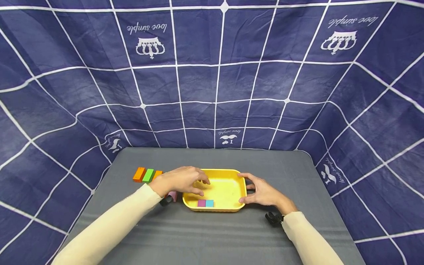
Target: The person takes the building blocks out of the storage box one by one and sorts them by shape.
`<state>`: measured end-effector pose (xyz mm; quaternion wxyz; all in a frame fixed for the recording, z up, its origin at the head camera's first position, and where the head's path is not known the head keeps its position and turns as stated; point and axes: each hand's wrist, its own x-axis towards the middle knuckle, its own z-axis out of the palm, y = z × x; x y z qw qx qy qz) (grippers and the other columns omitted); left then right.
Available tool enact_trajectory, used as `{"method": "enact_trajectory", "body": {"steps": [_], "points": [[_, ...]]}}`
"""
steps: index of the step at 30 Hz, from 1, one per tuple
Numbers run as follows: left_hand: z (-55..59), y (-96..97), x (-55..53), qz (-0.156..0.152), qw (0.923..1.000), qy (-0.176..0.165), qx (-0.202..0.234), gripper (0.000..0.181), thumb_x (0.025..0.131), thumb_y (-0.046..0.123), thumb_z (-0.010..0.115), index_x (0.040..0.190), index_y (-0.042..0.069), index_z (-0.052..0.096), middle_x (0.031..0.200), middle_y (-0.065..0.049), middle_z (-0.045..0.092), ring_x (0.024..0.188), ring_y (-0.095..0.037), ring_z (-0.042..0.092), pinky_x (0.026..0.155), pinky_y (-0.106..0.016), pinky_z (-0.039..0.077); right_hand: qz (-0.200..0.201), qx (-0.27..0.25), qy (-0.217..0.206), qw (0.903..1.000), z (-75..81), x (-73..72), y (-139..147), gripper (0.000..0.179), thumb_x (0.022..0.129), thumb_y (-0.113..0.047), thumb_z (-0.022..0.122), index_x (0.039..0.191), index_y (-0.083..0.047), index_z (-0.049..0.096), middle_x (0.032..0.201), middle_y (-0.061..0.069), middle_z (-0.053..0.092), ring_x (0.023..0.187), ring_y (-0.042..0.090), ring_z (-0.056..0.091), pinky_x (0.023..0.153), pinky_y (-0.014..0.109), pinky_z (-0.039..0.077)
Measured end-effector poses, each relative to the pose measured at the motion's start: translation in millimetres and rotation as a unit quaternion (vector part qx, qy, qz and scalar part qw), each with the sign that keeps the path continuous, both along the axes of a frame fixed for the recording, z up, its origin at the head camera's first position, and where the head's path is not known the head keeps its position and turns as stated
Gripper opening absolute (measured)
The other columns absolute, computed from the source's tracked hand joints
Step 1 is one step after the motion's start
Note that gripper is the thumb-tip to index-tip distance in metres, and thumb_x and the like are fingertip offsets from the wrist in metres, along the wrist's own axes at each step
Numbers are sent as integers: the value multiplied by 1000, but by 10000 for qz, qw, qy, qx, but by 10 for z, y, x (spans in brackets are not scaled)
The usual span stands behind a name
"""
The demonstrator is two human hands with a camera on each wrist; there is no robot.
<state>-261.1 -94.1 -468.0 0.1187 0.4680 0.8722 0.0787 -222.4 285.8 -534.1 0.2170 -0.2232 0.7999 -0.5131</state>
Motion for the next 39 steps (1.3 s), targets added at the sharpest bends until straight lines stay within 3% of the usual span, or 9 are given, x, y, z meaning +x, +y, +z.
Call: {"method": "enact_trajectory", "body": {"steps": [5,9,13,17,25,32,39], "points": [[-95,227,-48,-245,9986,-98,-454,50,96,54,96,133,23,85,112,10,84,100,-6,73,94,-26,62,-36,24,-71,10000,-13,1,5,99,95,-15,98,176,-5,41,187,29,32,147,53,68,97,36,72],[-151,347,-59,-260,9973,-246,-641,41,90,55,100,114,24,88,90,16,75,85,-1,62,79,-19,51,-43,-68,-78,9999,-26,-8,6,99,94,-12,98,175,-5,42,186,30,32,146,54,69,97,37,72],[-178,393,-62,-224,9966,-392,-687,35,85,53,103,98,25,86,79,19,67,79,1,56,73,-17,44,-13,-125,-83,9999,-40,-13,-1,99,94,-11,98,175,-4,41,185,31,33,145,53,70,97,37,72],[-196,392,-100,-135,9971,-468,-577,32,85,51,102,96,26,86,77,18,65,76,1,56,72,-18,44,-25,-127,-66,9999,-52,-20,5,100,94,-12,98,175,-4,41,185,30,33,144,52,71,97,37,72],[-235,365,-192,81,9990,-269,-354,30,92,50,97,107,25,88,82,19,71,78,1,60,78,-18,51,-50,-183,-90,9998,-50,-23,4,100,93,-11,99,175,-5,41,185,29,34,145,53,70,97,37,72],[-200,340,-138,246,9971,-610,-383,36,87,52,103,103,25,86,82,20,72,77,2,62,76,-19,52,-25,-156,-52,9999,-58,-19,10,100,94,-12,98,175,-4,41,185,30,34,145,53,70,97,37,72],[-202,293,-98,214,9960,-804,-315,28,88,38,105,100,22,85,80,18,71,75,2,60,73,-17,51,-13,-195,-28,9998,-59,-21,21,100,93,-11,98,175,-3,41,184,31,34,145,54,70,97,37,72]]}}
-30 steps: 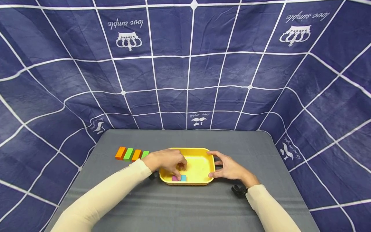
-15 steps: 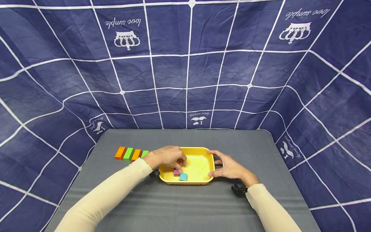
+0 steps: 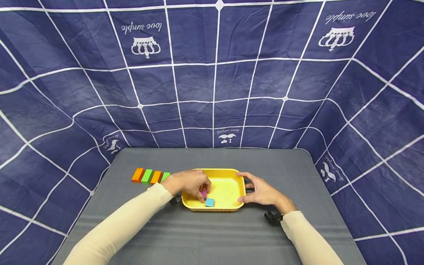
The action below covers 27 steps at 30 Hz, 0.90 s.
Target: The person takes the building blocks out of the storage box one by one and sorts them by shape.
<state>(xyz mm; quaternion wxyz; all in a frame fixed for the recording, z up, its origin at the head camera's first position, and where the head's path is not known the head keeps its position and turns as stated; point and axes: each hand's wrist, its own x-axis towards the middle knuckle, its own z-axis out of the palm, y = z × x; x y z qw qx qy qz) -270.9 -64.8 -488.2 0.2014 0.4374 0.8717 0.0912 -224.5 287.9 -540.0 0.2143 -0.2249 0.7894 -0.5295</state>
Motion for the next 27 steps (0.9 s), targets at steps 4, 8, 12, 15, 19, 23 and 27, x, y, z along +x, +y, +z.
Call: {"method": "enact_trajectory", "body": {"steps": [4,8,12,15,19,23,27], "points": [[-11,-31,-5,-39,9999,115,22,23,92,35,103,102,24,86,82,20,73,77,1,61,76,-18,52,-33,68,21,10000,6,2,-2,99,93,-12,98,175,-4,42,184,31,35,145,53,71,97,37,72],[3,-58,6,-25,9997,220,76,22,95,33,101,109,23,87,88,17,75,80,0,62,79,-18,53,-99,118,-15,9999,-3,6,-6,99,93,-14,99,175,-7,43,184,28,36,145,51,71,97,37,72],[25,-93,12,-38,9990,288,335,24,98,28,98,118,18,89,94,10,78,82,-2,62,78,-18,54,-87,111,8,9999,-7,8,-8,99,93,-15,99,175,-6,42,185,28,35,146,52,70,97,37,72],[46,-123,18,-151,9971,424,610,25,99,23,95,121,14,88,100,4,81,86,-7,66,79,-18,55,-67,129,75,9999,-3,11,-12,99,93,-15,99,174,-5,43,185,28,35,146,53,70,97,37,72],[79,-191,56,-206,9935,634,924,27,101,20,93,125,10,87,112,-1,83,98,-18,75,90,-23,62,-57,123,72,9999,2,16,-20,98,94,-15,98,174,-7,44,185,29,34,146,53,70,98,37,72],[115,-284,111,-67,9911,810,1057,30,103,20,90,130,10,86,124,-1,84,108,-20,78,103,-28,66,-89,165,-11,9998,10,27,-30,97,94,-16,99,174,-9,44,185,28,34,146,52,70,98,38,72],[171,-388,153,155,9895,933,1090,31,104,21,89,133,11,86,127,-1,84,108,-15,77,105,-30,67,-91,208,26,9997,26,36,-28,97,94,-17,99,174,-8,45,185,28,34,146,52,70,98,37,72]]}}
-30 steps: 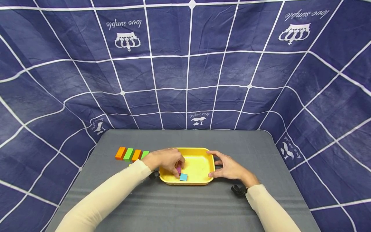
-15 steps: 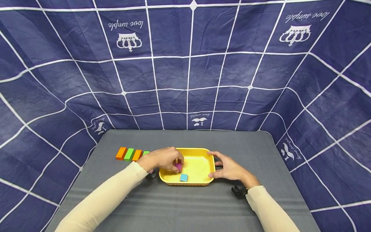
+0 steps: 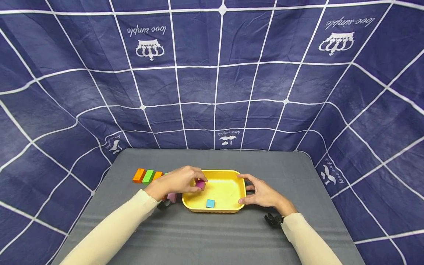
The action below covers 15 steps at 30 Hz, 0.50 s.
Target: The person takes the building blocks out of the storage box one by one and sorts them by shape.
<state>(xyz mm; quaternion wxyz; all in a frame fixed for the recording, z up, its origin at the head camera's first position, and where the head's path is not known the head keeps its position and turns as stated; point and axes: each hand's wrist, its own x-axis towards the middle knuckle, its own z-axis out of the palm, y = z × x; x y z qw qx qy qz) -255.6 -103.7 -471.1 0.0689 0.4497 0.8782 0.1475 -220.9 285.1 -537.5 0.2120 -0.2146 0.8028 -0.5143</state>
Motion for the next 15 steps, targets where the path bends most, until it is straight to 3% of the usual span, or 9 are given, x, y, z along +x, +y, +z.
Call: {"method": "enact_trajectory", "body": {"steps": [5,15], "points": [[47,-132,42,273,9996,-1,69,33,104,23,90,134,11,85,126,-1,82,107,-15,77,103,-33,68,62,-26,58,10000,8,-3,17,97,94,-15,98,174,-6,44,185,30,33,147,56,68,98,38,72],[26,-432,95,609,9976,139,305,29,103,23,93,129,15,83,119,1,80,102,-21,77,95,-33,68,-15,51,12,10000,-6,-7,1,97,94,-18,99,174,-10,45,185,28,35,147,53,69,98,38,72]]}}
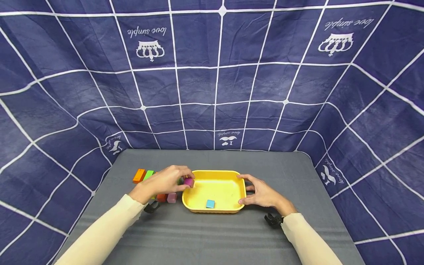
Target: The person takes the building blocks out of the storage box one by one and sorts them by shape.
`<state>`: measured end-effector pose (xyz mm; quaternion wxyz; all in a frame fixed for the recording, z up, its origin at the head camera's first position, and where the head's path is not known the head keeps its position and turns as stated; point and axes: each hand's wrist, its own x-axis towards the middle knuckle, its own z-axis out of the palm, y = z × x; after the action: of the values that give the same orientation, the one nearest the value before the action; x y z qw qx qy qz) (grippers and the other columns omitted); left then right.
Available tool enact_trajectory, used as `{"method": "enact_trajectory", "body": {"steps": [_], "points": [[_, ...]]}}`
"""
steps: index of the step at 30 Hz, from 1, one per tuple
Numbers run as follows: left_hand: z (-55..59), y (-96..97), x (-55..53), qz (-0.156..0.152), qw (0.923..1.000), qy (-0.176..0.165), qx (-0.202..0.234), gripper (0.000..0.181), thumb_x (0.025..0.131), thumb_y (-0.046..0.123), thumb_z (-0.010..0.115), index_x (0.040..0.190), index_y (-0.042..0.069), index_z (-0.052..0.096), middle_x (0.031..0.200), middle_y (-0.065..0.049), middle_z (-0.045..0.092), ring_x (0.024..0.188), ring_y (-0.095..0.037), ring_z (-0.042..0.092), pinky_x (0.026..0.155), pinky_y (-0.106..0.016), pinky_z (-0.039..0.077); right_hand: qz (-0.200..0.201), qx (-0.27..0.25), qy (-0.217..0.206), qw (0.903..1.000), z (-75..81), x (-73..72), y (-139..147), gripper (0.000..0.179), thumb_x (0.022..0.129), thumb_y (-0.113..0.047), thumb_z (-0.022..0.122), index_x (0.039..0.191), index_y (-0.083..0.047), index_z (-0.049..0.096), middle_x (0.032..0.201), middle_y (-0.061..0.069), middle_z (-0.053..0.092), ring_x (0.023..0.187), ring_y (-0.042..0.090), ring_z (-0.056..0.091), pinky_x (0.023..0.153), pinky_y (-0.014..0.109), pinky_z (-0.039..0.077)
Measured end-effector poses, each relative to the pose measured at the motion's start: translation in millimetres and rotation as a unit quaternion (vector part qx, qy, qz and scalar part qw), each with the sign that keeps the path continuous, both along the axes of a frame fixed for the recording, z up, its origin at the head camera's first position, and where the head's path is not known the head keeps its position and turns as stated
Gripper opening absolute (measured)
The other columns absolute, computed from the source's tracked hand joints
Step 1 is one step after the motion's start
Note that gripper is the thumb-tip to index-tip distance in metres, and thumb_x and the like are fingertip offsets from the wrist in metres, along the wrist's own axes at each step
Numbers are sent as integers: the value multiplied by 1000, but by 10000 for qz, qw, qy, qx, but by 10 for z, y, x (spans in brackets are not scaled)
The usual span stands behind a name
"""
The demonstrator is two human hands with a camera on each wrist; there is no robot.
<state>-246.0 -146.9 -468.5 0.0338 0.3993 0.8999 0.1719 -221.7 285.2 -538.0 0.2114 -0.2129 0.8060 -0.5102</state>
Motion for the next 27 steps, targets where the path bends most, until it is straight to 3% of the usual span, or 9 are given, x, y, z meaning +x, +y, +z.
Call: {"method": "enact_trajectory", "body": {"steps": [12,17,27], "points": [[13,-290,99,192,9985,421,290,31,104,21,91,132,11,83,116,2,78,100,-20,75,93,-35,68,28,-98,7,9999,0,14,16,97,94,-16,98,174,-7,44,185,30,33,148,55,68,99,38,72],[-6,-437,151,510,9978,299,310,32,105,21,89,135,14,83,118,3,78,103,-25,76,93,-35,66,37,-166,-44,9998,-5,23,12,98,94,-15,98,174,-6,43,185,31,32,147,54,69,98,38,72],[-36,-725,213,922,9942,418,353,33,103,17,89,136,15,83,119,3,79,105,-15,74,98,-39,69,-3,-110,-6,9999,-5,15,17,97,94,-14,98,174,-7,44,186,30,32,146,54,69,99,38,72]]}}
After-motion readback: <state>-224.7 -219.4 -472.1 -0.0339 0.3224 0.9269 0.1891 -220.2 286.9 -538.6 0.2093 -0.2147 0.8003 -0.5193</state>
